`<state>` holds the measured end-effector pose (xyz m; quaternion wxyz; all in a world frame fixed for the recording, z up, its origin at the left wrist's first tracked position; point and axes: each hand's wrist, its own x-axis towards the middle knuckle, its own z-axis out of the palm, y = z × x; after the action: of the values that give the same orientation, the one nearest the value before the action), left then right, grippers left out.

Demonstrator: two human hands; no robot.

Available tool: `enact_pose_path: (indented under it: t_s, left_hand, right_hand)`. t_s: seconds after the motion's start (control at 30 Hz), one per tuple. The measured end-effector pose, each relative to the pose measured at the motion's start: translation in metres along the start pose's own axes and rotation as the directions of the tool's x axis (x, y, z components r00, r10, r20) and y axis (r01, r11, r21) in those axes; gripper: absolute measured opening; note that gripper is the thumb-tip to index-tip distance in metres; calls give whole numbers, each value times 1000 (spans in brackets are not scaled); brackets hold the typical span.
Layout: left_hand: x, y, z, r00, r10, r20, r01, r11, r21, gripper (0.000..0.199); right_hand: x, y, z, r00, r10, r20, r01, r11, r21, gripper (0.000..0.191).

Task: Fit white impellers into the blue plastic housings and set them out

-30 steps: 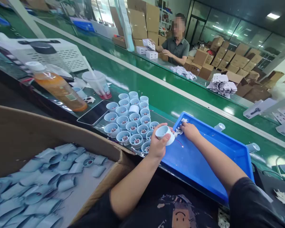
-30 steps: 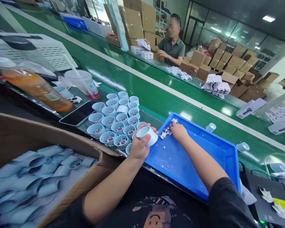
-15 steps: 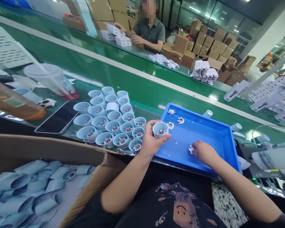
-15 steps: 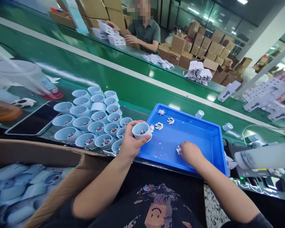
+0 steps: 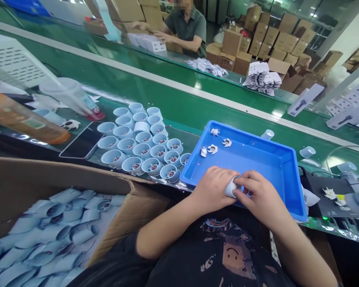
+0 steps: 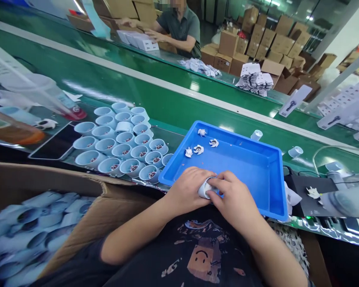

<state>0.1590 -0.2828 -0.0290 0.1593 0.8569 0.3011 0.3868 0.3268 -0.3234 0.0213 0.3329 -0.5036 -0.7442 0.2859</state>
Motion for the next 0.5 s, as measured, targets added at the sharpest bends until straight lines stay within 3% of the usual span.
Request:
enact_pose_path:
  t_s: [0.13,0.23,0.3,0.4,0.5]
  left_hand:
    - [-1,4,4,994,59,-97,-51,996,79,29]
    - [2,9,-4,997,57,-51,-53,995,82,29]
    - [14,7,-16,999,51,0,-51,997,60,32]
    - [56,-14,-31,999,-39,-19,40,998,52,45]
    - [125,-55,-31,971,-232,-49,237,964,124,50]
  right_hand:
    - [4,3,3,989,-148,-3,145,976,-164,10]
    - [-5,8,-8,985,-172,-22,167,977,-133,14]
    - [-19,8,-22,984,-170,55,173,983,-55,20]
    - [-45,10,-41,979,-166,115,155,983,95,20]
    - [-66,18,-41,990,-125,64,116,984,133,21]
